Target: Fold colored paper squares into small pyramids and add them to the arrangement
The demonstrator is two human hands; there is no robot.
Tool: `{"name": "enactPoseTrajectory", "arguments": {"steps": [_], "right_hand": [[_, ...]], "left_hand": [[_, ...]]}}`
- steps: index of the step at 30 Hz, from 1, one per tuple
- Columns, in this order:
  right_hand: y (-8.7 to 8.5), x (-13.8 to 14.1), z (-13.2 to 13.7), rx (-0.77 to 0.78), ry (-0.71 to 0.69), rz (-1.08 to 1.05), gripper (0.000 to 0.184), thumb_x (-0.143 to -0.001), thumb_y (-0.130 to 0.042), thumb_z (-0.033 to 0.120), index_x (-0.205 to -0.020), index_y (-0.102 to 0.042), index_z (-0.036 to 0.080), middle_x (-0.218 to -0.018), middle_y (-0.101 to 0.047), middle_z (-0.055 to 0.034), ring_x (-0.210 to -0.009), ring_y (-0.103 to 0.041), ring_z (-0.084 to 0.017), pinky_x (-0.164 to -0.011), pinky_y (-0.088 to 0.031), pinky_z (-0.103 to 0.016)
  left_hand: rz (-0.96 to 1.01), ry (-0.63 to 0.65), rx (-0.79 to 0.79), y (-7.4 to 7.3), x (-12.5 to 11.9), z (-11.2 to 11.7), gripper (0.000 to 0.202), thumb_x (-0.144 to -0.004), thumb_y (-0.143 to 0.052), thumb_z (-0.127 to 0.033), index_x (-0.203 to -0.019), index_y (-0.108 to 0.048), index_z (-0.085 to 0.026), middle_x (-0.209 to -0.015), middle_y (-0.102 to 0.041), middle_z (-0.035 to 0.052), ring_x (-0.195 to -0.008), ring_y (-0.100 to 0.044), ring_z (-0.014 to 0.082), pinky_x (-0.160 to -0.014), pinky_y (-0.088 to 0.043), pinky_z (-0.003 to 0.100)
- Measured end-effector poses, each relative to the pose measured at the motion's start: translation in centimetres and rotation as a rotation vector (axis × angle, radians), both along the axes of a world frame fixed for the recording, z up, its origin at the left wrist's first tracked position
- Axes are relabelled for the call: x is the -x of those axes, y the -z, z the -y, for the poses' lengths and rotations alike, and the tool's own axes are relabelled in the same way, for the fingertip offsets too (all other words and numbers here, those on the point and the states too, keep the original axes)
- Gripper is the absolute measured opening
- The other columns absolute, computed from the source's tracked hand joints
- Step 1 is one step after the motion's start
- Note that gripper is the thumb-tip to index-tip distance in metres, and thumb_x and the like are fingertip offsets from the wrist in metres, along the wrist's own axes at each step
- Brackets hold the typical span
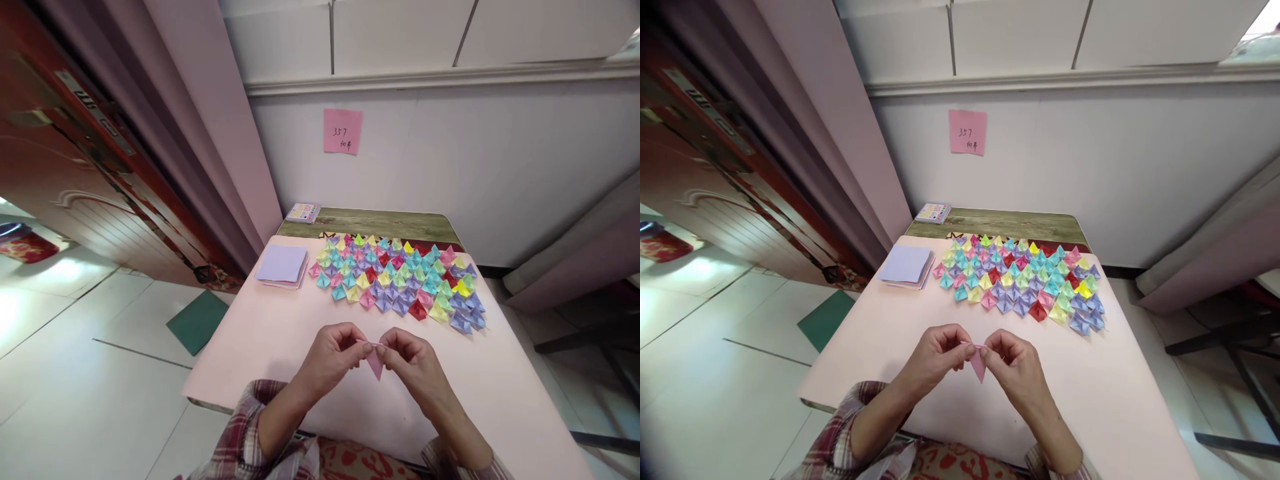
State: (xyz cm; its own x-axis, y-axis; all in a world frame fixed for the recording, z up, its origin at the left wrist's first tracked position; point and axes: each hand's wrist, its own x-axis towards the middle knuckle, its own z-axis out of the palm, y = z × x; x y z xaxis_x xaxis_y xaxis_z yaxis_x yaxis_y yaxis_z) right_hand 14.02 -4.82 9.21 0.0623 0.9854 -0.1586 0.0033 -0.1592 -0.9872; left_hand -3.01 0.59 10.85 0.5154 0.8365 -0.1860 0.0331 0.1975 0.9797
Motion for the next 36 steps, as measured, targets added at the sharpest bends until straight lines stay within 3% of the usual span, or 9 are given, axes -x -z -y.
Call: {"name": "enactPoseTrajectory", "arguments": {"steps": [3, 6, 8, 13, 20, 25, 36], "right_hand": [[0.2, 0.0, 0.0, 0.014, 0.048, -0.079, 0.029, -0.079, -0.071, 0.042, -0.066, -0.062, 0.017, -0.058, -0.054, 0.0032, -0.053, -0.041, -0.009, -0.049, -0.030, -0.022], [0.2, 0.2, -0.1, 0.014, 0.188, -0.243, 0.029, -0.076, -0.074, 0.043, -0.068, -0.063, 0.017, -0.057, -0.052, 0.0037, -0.051, -0.038, -0.008, -0.047, -0.030, -0.021], [0.1, 0.5, -0.2, 0.034, 0.244, -0.360, 0.029, -0.074, -0.077, 0.043, -0.070, -0.064, 0.018, -0.057, -0.052, 0.0035, -0.051, -0.040, -0.009, -0.047, -0.032, -0.020], [0.0, 1.1, -0.3, 0.108, 0.262, -0.525, 0.027, -0.069, -0.081, 0.040, -0.071, -0.066, 0.018, -0.062, -0.056, 0.0020, -0.055, -0.047, -0.010, -0.049, -0.038, -0.019], [0.1, 1.2, -0.2, 0.057, 0.266, -0.458, 0.026, -0.071, -0.080, 0.041, -0.071, -0.068, 0.018, -0.061, -0.056, 0.0021, -0.056, -0.046, -0.010, -0.050, -0.039, -0.020], [-0.2, 1.4, -0.3, 0.079, 0.279, -0.505, 0.027, -0.070, -0.081, 0.040, -0.070, -0.066, 0.018, -0.062, -0.056, 0.0022, -0.056, -0.047, -0.009, -0.049, -0.039, -0.019], [-0.3, 1.5, -0.1, 0.270, 0.116, -0.717, 0.032, -0.066, -0.084, 0.041, -0.071, -0.062, 0.018, -0.057, -0.055, 0.0030, -0.048, -0.048, -0.007, -0.041, -0.035, -0.015]], "left_hand": [[0.064, -0.057, 0.017, 0.1, -0.3, 0.1, 0.025, -0.079, -0.069, -0.039, -0.075, -0.064, -0.014, -0.064, -0.060, -0.0005, -0.055, -0.051, 0.0094, -0.055, -0.042, 0.022], [0.138, -0.204, 0.006, -0.2, -0.5, 0.1, 0.021, -0.081, -0.068, -0.036, -0.080, -0.063, -0.016, -0.070, -0.060, -0.0005, -0.061, -0.053, 0.0104, -0.059, -0.043, 0.023], [0.147, -0.237, 0.007, -0.6, -0.5, 0.3, 0.019, -0.078, -0.071, -0.033, -0.078, -0.063, -0.016, -0.070, -0.059, -0.0009, -0.061, -0.051, 0.0101, -0.059, -0.042, 0.022], [0.133, -0.172, 0.006, -1.3, -0.7, 0.7, 0.017, -0.073, -0.075, -0.030, -0.075, -0.067, -0.015, -0.069, -0.061, 0.0005, -0.064, -0.051, 0.0113, -0.061, -0.042, 0.022], [0.129, -0.159, 0.041, -1.4, -0.8, 0.8, 0.017, -0.073, -0.076, -0.030, -0.078, -0.070, -0.014, -0.071, -0.063, 0.0015, -0.066, -0.054, 0.0122, -0.065, -0.043, 0.023], [0.180, -0.231, 0.048, -1.4, -0.8, 0.9, 0.022, -0.070, -0.079, -0.028, -0.083, -0.068, -0.016, -0.072, -0.061, -0.0008, -0.066, -0.053, 0.0103, -0.062, -0.042, 0.021], [0.314, -0.030, 0.293, -1.5, -1.1, 0.8, 0.028, -0.063, -0.085, -0.030, -0.077, -0.068, -0.013, -0.070, -0.068, 0.0041, -0.063, -0.061, 0.0145, -0.066, -0.048, 0.029]]}}
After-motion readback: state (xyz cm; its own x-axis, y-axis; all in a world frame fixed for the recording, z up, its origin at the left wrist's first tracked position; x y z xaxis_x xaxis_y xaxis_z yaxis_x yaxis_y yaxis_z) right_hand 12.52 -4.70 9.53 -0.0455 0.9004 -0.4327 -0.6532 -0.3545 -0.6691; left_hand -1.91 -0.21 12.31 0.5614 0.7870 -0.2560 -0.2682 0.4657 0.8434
